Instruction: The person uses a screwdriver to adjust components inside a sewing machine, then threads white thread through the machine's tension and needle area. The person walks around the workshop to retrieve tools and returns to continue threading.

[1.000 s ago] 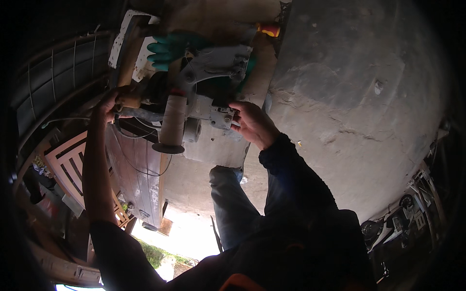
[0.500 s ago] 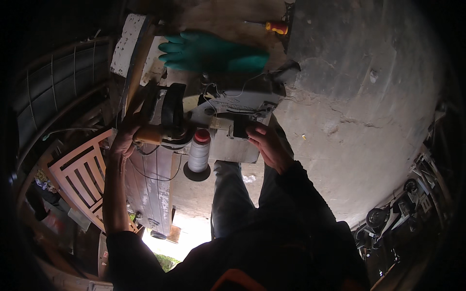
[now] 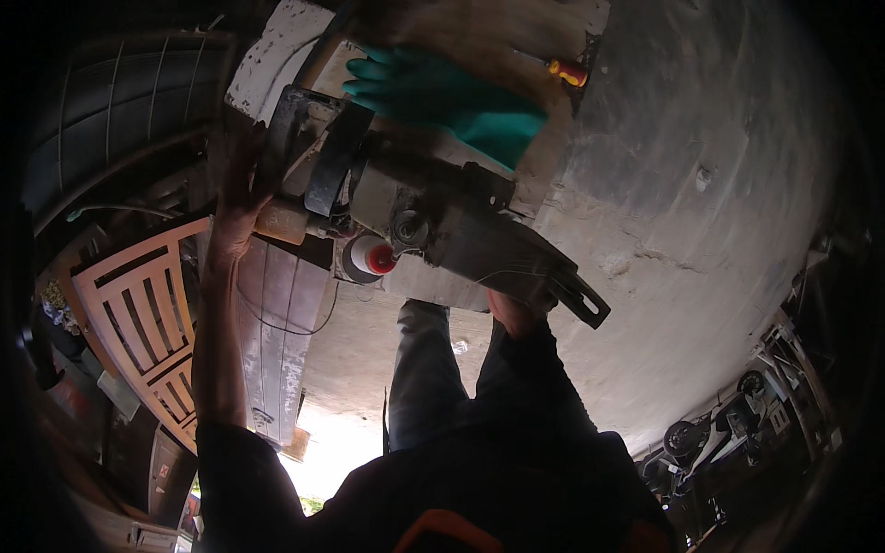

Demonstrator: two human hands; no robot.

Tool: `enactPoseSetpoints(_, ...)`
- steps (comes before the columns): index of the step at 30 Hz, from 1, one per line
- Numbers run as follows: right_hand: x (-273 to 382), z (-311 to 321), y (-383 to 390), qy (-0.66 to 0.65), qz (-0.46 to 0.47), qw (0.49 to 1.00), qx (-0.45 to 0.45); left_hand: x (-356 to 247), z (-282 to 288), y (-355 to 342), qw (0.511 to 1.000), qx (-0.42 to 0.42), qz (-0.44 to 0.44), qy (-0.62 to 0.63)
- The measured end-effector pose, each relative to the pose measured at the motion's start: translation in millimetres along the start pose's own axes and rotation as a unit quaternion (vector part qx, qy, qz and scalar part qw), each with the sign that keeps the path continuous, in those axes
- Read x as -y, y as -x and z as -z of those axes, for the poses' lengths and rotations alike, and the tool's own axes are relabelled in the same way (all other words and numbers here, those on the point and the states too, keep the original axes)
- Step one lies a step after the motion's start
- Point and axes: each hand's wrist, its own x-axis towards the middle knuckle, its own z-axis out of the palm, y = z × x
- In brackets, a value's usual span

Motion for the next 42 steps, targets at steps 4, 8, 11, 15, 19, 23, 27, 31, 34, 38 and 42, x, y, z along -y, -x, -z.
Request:
enactPoseSetpoints(4, -21, 15, -8, 0.008, 0.017, 0.999, 0.040, 11, 6, -11, 0.997, -0.027, 0.047, 0.048)
enactPoseSetpoints(8, -17, -4, -12, 0.036, 0.017, 0.996, 0.082, 25, 16, -20, 0.997, -0.009, 0.000, 0.072)
enactPoseSetpoints(11, -15, -5, -2, -0.001, -0.036, 0.997, 0.064, 40, 23, -22, 0.998, -0.051, 0.026, -0.029)
enactPoseSetpoints(15, -56, 78, 23, 0.164, -0.052, 0.977, -0.127, 41, 34, -21, 0.997, -0.022, 0.036, -0.060)
enactPoseSetpoints(19, -49, 70, -12, 0.373, 0.032, 0.927, 0.031, 44, 38, -14, 0.998, -0.009, 0.058, 0.032)
enactPoseSetpoints(23, -40, 86, -23, 0.404, 0.011, 0.912, 0.067, 60, 41, -6, 0.993, -0.006, 0.105, 0.045)
enactPoseSetpoints(27, -7, 3, -19, 0.030, -0.089, 0.995, 0.032, 81, 46, -11, 0.989, -0.029, 0.139, 0.044)
enactPoseSetpoints(31, 8, -40, -17, 0.082, -0.083, 0.990, 0.084, 68, 31, -19, 0.986, -0.009, 0.031, 0.161)
enactPoseSetpoints(34, 15, -66, -16, 0.132, -0.096, 0.983, 0.078, 77, 36, -30, 0.956, 0.025, 0.069, 0.284)
enactPoseSetpoints(38, 22, -68, -14, 0.164, -0.121, 0.975, 0.090, 68, 35, -27, 0.950, 0.014, 0.080, 0.302)
enactPoseSetpoints(42, 28, -68, -18, 0.212, -0.136, 0.959, 0.132, 82, 37, -28, 0.979, 0.020, 0.064, 0.194)
